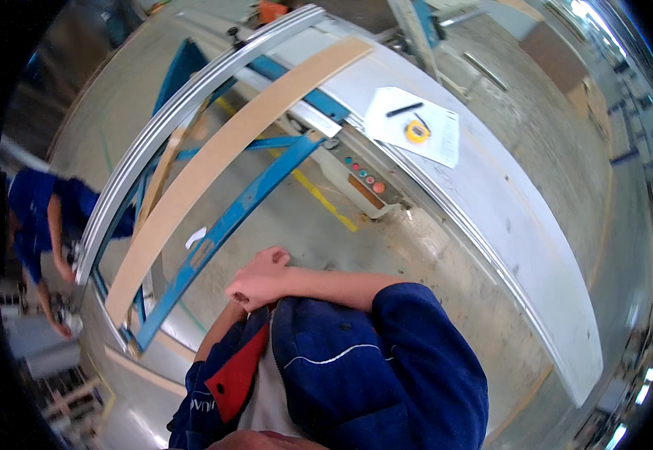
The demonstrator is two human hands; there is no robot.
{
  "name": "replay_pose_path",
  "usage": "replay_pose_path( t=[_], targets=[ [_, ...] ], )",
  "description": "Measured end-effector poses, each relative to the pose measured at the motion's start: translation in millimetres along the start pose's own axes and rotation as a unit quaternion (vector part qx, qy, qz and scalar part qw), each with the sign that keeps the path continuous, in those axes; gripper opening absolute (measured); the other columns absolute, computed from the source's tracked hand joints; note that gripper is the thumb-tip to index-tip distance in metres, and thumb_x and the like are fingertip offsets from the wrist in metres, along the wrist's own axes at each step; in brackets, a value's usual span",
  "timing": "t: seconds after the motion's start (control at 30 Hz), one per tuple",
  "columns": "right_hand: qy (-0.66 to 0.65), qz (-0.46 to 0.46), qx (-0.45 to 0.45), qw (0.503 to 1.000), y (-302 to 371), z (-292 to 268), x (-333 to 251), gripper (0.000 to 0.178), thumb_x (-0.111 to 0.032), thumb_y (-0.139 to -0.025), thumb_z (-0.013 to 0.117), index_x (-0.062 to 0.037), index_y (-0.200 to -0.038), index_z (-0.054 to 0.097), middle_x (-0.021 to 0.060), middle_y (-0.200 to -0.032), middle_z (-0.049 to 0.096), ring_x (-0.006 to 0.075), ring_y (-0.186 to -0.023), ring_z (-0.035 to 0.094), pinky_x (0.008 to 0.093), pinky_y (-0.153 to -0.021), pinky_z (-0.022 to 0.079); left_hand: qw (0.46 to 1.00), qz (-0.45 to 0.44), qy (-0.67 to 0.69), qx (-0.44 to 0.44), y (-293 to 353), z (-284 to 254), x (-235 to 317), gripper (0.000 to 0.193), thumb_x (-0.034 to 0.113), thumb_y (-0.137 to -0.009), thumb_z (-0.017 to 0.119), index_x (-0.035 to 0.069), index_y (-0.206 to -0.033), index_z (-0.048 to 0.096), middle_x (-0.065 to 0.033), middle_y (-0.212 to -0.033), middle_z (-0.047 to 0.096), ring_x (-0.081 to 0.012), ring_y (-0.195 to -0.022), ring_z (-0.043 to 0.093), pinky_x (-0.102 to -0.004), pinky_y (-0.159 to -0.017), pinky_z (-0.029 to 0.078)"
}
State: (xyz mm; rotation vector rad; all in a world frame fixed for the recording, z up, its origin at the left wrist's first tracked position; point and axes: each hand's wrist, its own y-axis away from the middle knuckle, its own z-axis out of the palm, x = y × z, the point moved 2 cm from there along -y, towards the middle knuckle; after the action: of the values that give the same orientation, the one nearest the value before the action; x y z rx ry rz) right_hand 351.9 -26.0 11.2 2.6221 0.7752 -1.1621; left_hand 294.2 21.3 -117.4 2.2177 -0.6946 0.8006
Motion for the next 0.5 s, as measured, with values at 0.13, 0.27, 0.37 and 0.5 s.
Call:
replay_pose_path(
  t=[0.13,0.27,0.37,0.5],
  targets=[
    [0.106,0.078,0.085,0.988,1.4,-27.6,52.0,0.013,-0.021,-0.066,0.067,-0.0144,-0.075,0.06,0.007,-0.067,0.064,0.0314,-0.068,0.065,0.0436,-0.054,0.047,0.995,0.064,-0.026,-0.076,-49.7,-3.7,12.7,0.024,0.024,-0.081,0.067,0.007,-0.098,0.069,-0.0106,-0.092,0.071,-0.0246,-0.082,0.069,-0.0343,-0.075,0.054],
    [0.045,0.116,0.141,0.982,-19.0,-60.6,55.4,0.016,-0.023,-0.066,0.067,-0.0171,-0.081,0.065,0.0029,-0.066,0.064,0.0294,-0.066,0.065,0.0448,-0.052,0.047,0.982,0.121,-0.051,-0.137,-78.9,-19.4,20.0,0.025,0.023,-0.081,0.067,0.005,-0.098,0.069,-0.0116,-0.093,0.071,-0.0251,-0.083,0.068,-0.0345,-0.075,0.053],
    [0.011,0.152,0.171,0.973,-17.9,-78.7,50.1,0.019,-0.024,-0.067,0.067,-0.0181,-0.085,0.068,0.0017,-0.066,0.064,0.0287,-0.066,0.065,0.0451,-0.053,0.047,0.956,0.187,-0.072,-0.213,-103.9,-10.9,42.3,0.025,0.022,-0.081,0.066,0.004,-0.099,0.069,-0.0124,-0.094,0.07,-0.0254,-0.084,0.068,-0.0347,-0.075,0.053],
    [0.116,0.298,0.106,0.942,-16.9,-97.5,48.1,0.02,-0.028,-0.07,0.068,-0.0202,-0.087,0.066,0.0067,-0.071,0.067,0.033,-0.071,0.066,0.0565,-0.047,0.045,0.921,0.249,-0.081,-0.288,-122.5,-10.9,52.3,0.025,0.02,-0.082,0.066,0.002,-0.099,0.068,-0.0134,-0.096,0.07,-0.0259,-0.085,0.068,-0.035,-0.076,0.053]
  ],
)
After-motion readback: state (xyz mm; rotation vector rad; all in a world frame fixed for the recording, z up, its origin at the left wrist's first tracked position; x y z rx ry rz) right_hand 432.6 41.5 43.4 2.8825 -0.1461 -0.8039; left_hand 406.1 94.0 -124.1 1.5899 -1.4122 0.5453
